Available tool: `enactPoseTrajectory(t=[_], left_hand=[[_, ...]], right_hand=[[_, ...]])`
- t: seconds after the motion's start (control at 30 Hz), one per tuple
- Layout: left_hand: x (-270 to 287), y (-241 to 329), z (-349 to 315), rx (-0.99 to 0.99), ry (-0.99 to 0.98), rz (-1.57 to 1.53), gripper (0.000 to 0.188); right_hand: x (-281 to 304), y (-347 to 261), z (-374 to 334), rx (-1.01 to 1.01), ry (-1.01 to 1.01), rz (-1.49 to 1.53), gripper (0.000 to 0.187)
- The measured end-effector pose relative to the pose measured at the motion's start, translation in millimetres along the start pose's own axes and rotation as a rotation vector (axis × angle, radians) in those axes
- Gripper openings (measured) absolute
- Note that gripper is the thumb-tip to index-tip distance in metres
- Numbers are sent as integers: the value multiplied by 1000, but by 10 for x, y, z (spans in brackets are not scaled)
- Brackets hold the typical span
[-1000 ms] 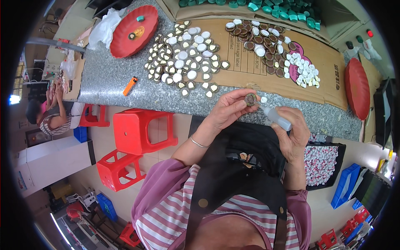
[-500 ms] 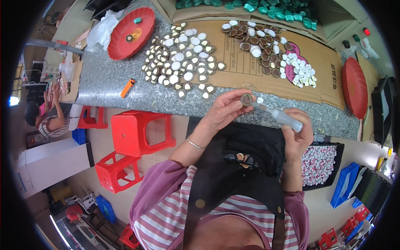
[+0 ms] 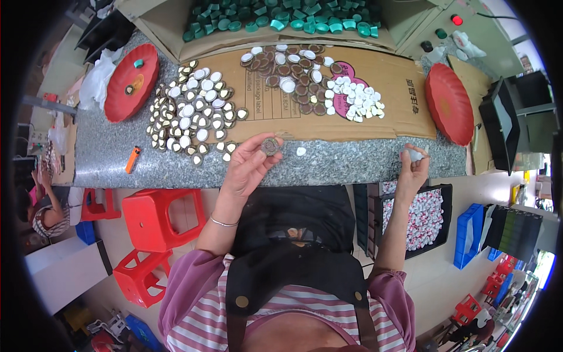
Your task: Glue small circular plastic components together at a workbench.
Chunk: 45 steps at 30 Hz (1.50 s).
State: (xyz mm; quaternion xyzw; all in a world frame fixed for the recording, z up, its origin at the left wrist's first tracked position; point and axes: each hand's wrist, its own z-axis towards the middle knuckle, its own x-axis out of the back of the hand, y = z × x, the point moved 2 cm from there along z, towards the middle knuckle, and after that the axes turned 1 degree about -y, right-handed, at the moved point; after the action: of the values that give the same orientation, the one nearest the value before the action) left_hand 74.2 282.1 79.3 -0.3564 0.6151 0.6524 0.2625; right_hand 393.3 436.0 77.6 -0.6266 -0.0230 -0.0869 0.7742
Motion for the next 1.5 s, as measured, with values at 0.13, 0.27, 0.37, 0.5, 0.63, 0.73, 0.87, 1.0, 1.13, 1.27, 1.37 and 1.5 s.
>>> enactPoseTrajectory(t=[0.13, 0.27, 0.37, 0.5, 0.63, 0.73, 0.87, 1.0, 1.13, 1.27, 1.37, 1.5], left_hand=[[-12, -25, -3, 1, 12, 19, 38], [-42, -19, 28, 19, -12, 15, 38], [-55, 14, 41, 27, -45, 2, 38], [-91, 85, 33, 7, -70, -9, 37], [-20, 111, 11, 5, -74, -45, 36], [18, 113, 42, 1, -96, -69, 36], [33, 180, 15, -10, -80, -65, 35], [33, 174, 4, -4, -53, -54, 35], [5, 116, 14, 9, -62, -73, 35], [-16, 66, -9, 37, -45, -104, 35], [-64, 28, -5, 41, -72, -137, 35], [-69, -10, -11, 31, -69, -131, 35]], right_hand=[[-70, -195, -249, 140, 356, -263, 27], [-476, -506, -509, 439, -30, -403, 15], [-968, -666, -180, 557, -252, -488, 21], [-1257, -553, 270, 665, -566, -777, 24], [-1238, -592, 375, 674, -650, -829, 17], [-1233, -688, 347, 677, -634, -808, 14], [-1321, -753, 231, 649, -653, -686, 13], [-1376, -709, 48, 676, -734, -562, 12], [-1386, -685, -22, 486, -749, -485, 12], [-1499, -786, -26, 309, -772, -510, 12], [-1505, -745, -37, 566, -820, -510, 12], [-1479, -743, -88, 661, -752, -582, 12]])
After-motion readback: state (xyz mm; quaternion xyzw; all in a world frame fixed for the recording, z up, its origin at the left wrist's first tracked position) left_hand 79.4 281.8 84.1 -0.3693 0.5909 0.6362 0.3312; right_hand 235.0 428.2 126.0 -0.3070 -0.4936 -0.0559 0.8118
